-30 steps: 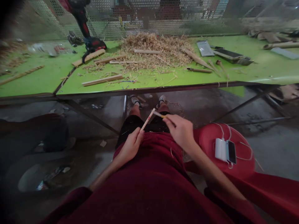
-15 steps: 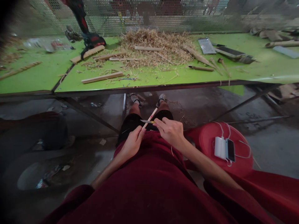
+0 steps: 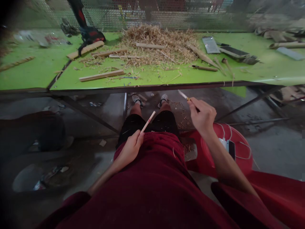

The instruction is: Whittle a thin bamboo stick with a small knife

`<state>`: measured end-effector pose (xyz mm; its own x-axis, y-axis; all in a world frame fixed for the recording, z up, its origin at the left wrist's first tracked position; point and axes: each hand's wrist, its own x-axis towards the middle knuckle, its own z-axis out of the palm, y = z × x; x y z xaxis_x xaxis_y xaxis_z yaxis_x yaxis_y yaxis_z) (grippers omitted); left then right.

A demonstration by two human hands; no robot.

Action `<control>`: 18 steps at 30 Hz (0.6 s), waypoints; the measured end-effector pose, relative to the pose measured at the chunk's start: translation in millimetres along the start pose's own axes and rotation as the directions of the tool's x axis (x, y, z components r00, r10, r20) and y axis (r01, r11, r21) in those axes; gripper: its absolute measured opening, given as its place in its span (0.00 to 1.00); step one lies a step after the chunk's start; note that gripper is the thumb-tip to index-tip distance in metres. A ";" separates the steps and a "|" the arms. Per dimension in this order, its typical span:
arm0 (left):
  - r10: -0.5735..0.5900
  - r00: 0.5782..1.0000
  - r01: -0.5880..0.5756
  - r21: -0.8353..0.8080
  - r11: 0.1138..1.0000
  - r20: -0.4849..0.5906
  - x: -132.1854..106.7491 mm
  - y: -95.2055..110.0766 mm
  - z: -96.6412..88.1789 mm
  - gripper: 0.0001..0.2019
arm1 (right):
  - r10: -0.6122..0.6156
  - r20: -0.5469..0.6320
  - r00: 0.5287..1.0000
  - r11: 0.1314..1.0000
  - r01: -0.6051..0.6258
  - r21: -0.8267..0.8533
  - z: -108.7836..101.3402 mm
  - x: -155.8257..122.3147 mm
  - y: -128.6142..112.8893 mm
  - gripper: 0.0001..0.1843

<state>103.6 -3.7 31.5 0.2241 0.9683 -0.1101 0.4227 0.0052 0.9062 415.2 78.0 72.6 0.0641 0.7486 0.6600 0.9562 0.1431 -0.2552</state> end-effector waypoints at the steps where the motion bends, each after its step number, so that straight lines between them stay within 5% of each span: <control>1: 0.007 1.000 -0.008 -0.019 1.000 -0.015 2.0 -0.4 1.5 0.16 | -0.018 -0.035 0.999 0.998 0.020 0.062 -4.1 1.4 -2.8 0.20; 3: 0.027 0.999 -0.030 -0.065 0.997 -0.037 7.2 -0.7 3.9 0.16 | -0.051 -0.023 0.998 0.976 0.055 0.212 -8.7 -5.1 -20.0 0.19; 7: 0.046 0.996 -0.058 -0.173 0.983 -0.075 13.6 -0.9 4.1 0.19 | -0.175 0.221 0.959 0.885 0.055 0.462 -2.4 -38.0 -69.1 0.18; 11: 0.044 0.996 -0.063 -0.273 0.960 -0.075 13.7 1.0 3.5 0.24 | -0.261 0.279 0.924 0.864 0.096 0.494 9.6 -57.5 -95.3 0.19; 18: 0.038 0.999 -0.043 -0.398 0.916 -0.021 14.9 9.4 5.3 0.31 | -0.342 0.413 0.844 0.898 0.165 0.407 14.8 -47.5 -100.7 0.17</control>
<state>115.6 9.4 36.2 0.2216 0.9728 -0.0673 0.0283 0.0626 0.9976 311.6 37.5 56.5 -0.3913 0.8503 0.3520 0.7533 0.5157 -0.4081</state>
